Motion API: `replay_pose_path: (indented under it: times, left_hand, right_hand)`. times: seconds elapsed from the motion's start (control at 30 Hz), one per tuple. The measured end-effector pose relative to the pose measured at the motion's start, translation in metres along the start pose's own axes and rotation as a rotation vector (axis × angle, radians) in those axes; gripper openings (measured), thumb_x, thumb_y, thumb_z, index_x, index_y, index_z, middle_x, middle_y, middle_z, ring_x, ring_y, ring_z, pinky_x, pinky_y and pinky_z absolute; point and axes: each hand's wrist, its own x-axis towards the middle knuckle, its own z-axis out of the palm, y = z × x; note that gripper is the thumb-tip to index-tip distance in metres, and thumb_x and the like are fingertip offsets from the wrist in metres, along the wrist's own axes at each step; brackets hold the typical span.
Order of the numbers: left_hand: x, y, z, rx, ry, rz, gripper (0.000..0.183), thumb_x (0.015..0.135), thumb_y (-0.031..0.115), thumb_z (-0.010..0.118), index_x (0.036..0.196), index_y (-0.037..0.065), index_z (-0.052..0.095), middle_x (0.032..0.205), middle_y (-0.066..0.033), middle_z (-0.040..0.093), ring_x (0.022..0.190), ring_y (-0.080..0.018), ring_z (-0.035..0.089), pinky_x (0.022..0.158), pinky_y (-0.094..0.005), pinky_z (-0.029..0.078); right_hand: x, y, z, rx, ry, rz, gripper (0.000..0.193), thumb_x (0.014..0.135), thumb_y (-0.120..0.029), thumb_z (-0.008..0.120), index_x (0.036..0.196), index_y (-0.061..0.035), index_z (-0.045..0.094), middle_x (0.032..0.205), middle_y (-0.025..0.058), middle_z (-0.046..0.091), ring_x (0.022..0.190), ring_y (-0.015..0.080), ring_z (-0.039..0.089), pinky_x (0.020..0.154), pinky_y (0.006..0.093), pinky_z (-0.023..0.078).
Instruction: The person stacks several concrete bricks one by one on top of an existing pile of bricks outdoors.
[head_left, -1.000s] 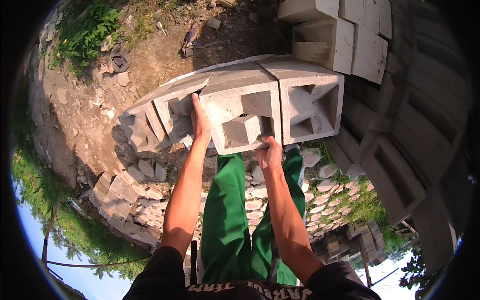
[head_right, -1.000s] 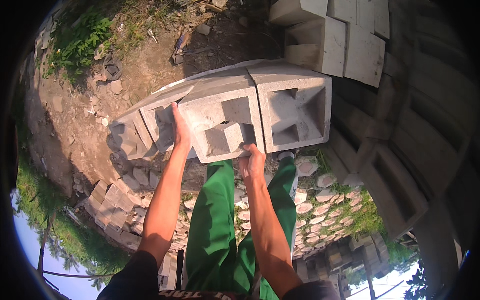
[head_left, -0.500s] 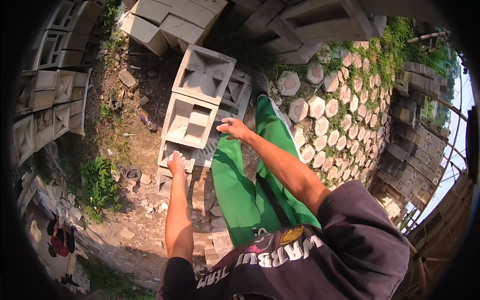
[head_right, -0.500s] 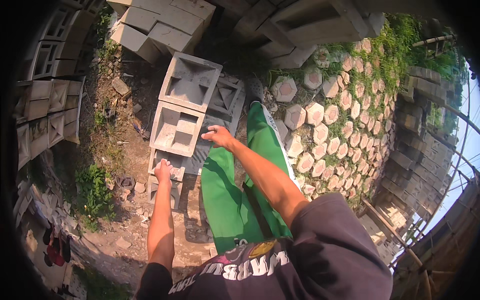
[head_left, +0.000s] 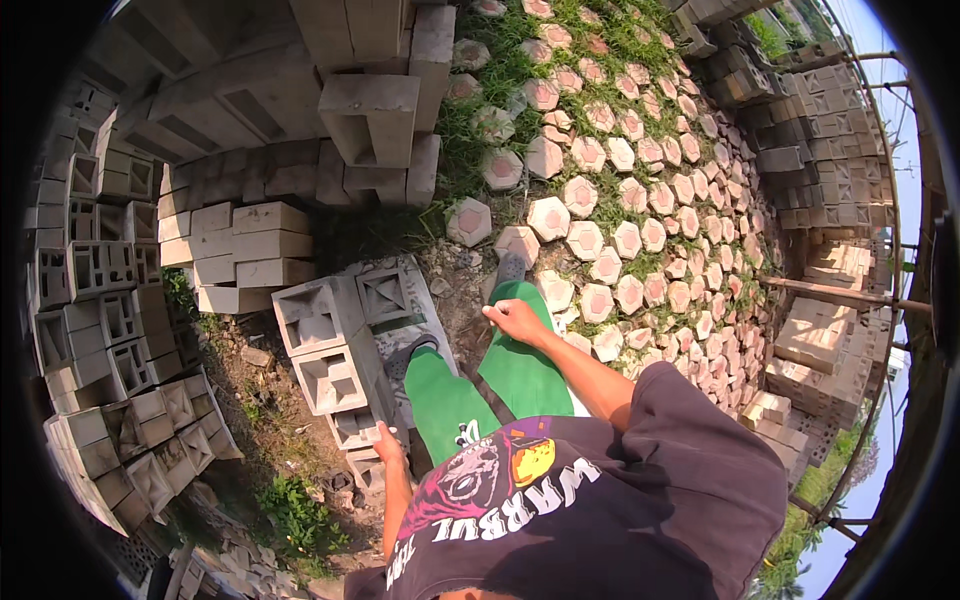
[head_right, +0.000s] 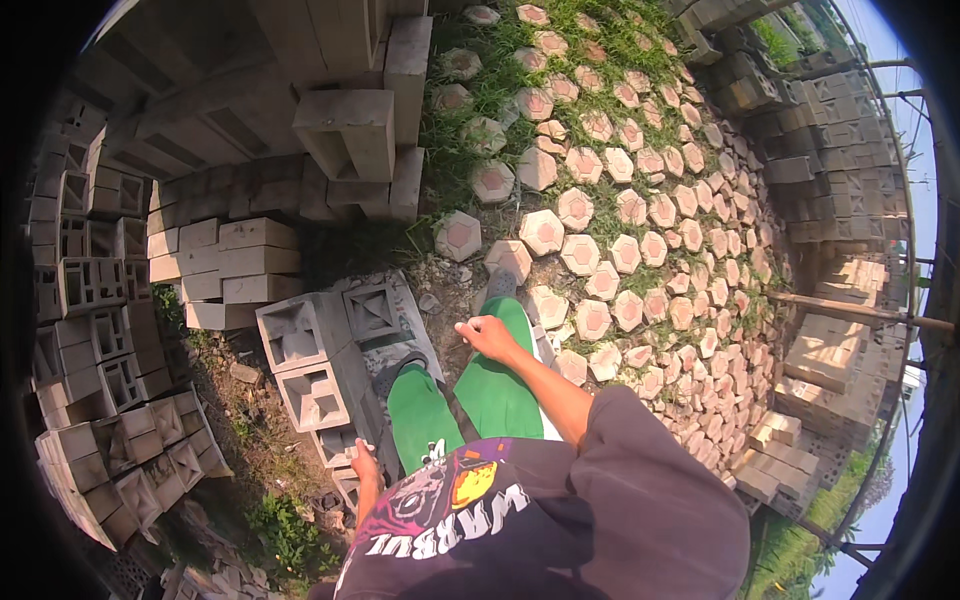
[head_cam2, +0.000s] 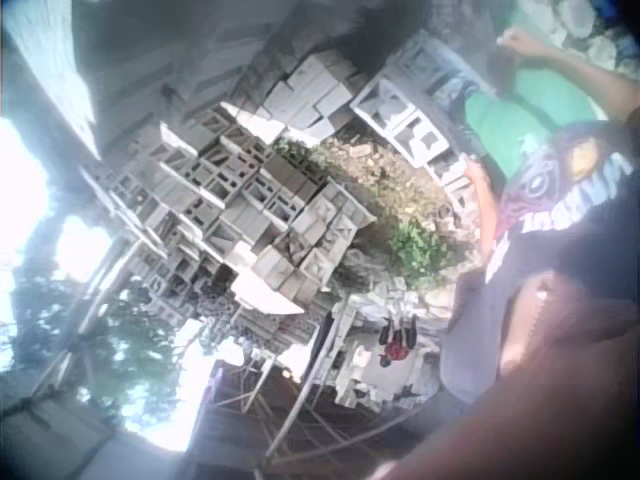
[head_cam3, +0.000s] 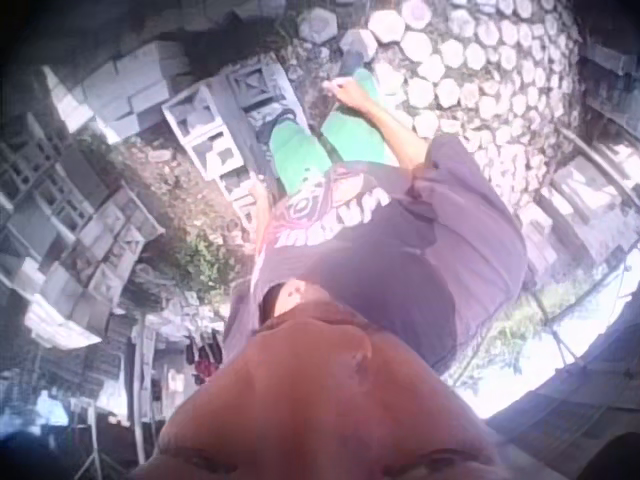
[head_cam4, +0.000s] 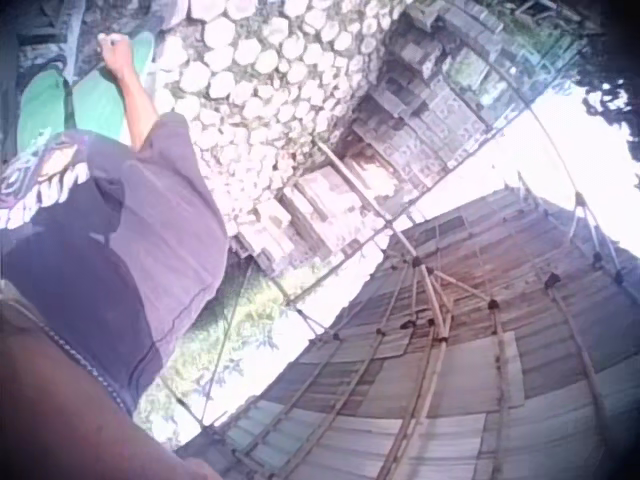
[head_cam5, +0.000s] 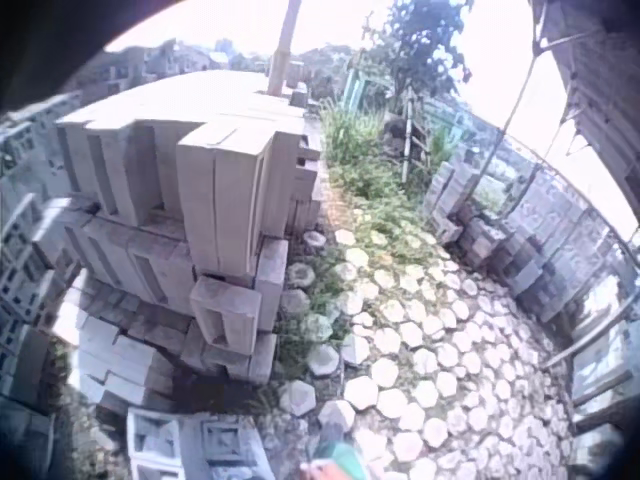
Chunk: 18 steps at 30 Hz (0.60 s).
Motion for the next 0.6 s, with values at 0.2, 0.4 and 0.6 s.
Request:
replay_pose_path:
  times: [0.2, 0.4, 0.6]
  left_hand:
    - [-0.092, 0.117, 0.115, -0.2, -0.06, 0.071, 0.061, 0.087, 0.061, 0.051, 0.064, 0.004, 0.053, 0.048, 0.0043, 0.031, 0.041, -0.0107, 0.031, 0.04, -0.0293, 0.022]
    - [-0.156, 0.225, 0.249, 0.135, -0.214, 0.677, 0.048, 0.093, 0.046, 0.05, 0.068, 0.005, 0.051, 0.053, 0.0024, 0.038, 0.047, -0.0097, 0.038, 0.044, -0.0264, 0.03]
    - [-0.258, 0.329, 0.333, 0.191, -0.625, 0.837, 0.018, 0.092, 0.016, 0.044, 0.084, 0.005, 0.056, 0.068, -0.0035, 0.059, 0.056, -0.0074, 0.049, 0.05, -0.0232, 0.039]
  right_hand:
    - [-0.008, 0.059, -0.156, 0.097, 0.264, -0.061, 0.024, 0.085, -0.027, 0.062, 0.084, -0.0035, 0.066, 0.071, 0.0045, 0.064, 0.065, 0.0126, 0.06, 0.06, 0.0296, 0.047]
    - [-0.026, 0.061, -0.27, 0.267, 0.367, 0.085, 0.037, 0.086, -0.038, 0.06, 0.079, -0.0023, 0.067, 0.064, 0.0047, 0.064, 0.06, 0.0138, 0.06, 0.059, 0.0302, 0.047]
    - [-0.016, 0.079, -0.312, 0.402, 0.54, 0.232, 0.048, 0.086, -0.048, 0.057, 0.071, -0.0032, 0.067, 0.06, 0.0063, 0.063, 0.057, 0.0147, 0.061, 0.058, 0.0315, 0.047]
